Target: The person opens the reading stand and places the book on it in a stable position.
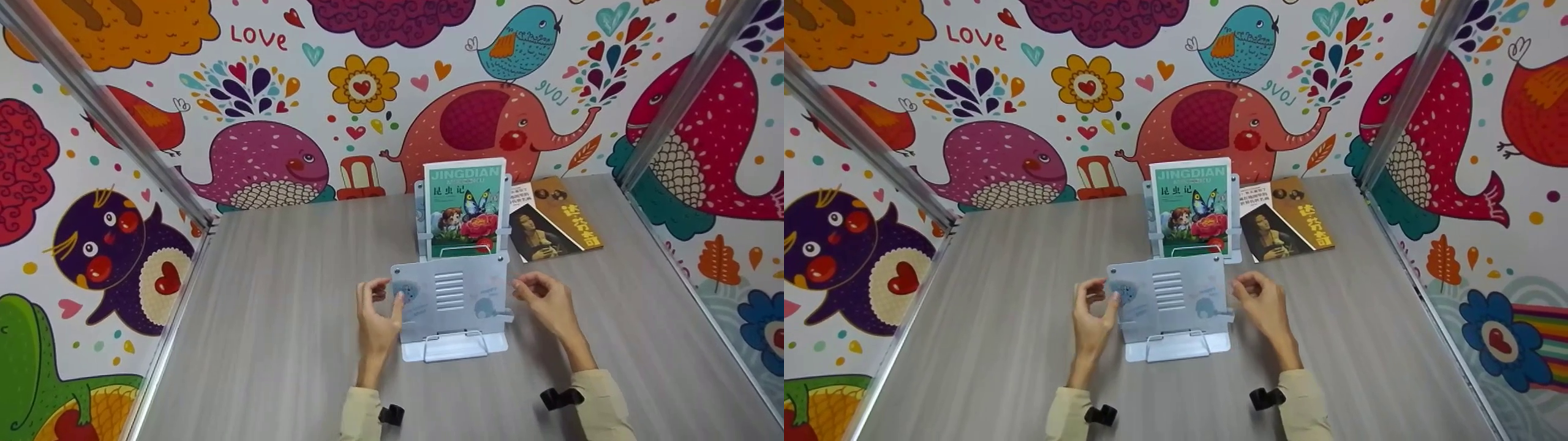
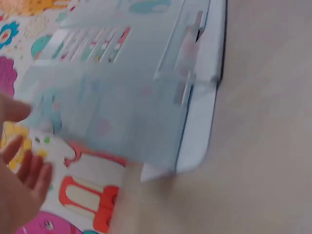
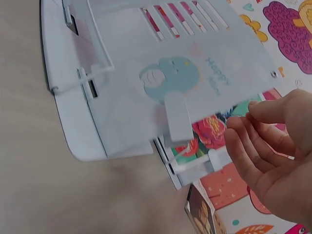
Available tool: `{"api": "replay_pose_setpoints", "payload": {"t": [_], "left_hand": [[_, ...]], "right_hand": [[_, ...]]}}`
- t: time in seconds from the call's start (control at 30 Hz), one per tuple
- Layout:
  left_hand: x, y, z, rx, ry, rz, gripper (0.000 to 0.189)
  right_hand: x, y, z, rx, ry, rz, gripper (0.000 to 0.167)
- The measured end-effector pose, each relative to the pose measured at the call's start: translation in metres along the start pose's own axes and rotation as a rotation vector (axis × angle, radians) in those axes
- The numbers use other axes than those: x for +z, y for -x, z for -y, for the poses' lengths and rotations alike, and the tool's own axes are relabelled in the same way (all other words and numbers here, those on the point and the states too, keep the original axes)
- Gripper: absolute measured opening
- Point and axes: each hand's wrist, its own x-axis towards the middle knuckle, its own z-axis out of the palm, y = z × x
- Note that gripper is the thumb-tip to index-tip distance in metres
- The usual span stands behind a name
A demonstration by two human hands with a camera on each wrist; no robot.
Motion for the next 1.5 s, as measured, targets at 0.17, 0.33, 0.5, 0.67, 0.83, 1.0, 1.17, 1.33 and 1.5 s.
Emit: {"api": "replay_pose_setpoints", "payload": {"t": [0.17, 0.33, 0.5, 0.67, 0.83, 1.0, 1.17, 1.33, 1.5], "left_hand": [[0.045, 0.005, -0.039, 0.298, 0.118, -0.012, 0.027], [0.108, 0.023, -0.073, 0.239, 0.267, 0.397, 0.028], [0.169, 0.040, -0.087, -0.190, 0.311, 0.643, 0.038], [0.217, 0.051, -0.093, -0.381, 0.094, 0.642, 0.047], [0.246, 0.053, -0.093, -0.466, -0.069, 0.635, 0.057], [0.261, 0.037, -0.075, -0.601, -0.024, 0.588, 0.070], [0.270, 0.030, -0.055, -0.646, 0.014, 0.533, 0.084], [0.279, 0.024, -0.051, -0.655, 0.070, 0.476, 0.086], [0.291, 0.028, -0.053, -0.663, 0.121, 0.457, 0.084]], "right_hand": [[-0.027, -0.010, -0.014, 0.051, 0.030, -0.038, 0.015], [-0.055, -0.029, -0.031, 0.113, 0.137, -0.070, 0.021], [-0.079, -0.043, -0.046, 0.205, 0.175, -0.046, 0.034], [-0.097, -0.056, -0.062, 0.241, 0.193, -0.050, 0.044], [-0.111, -0.068, -0.078, 0.294, 0.198, 0.018, 0.063], [-0.114, -0.082, -0.089, 0.348, 0.191, 0.136, 0.081], [-0.109, -0.085, -0.097, 0.360, 0.186, 0.214, 0.091], [-0.110, -0.089, -0.101, 0.324, 0.187, 0.242, 0.096], [-0.121, -0.091, -0.107, 0.350, 0.231, 0.272, 0.100]]}}
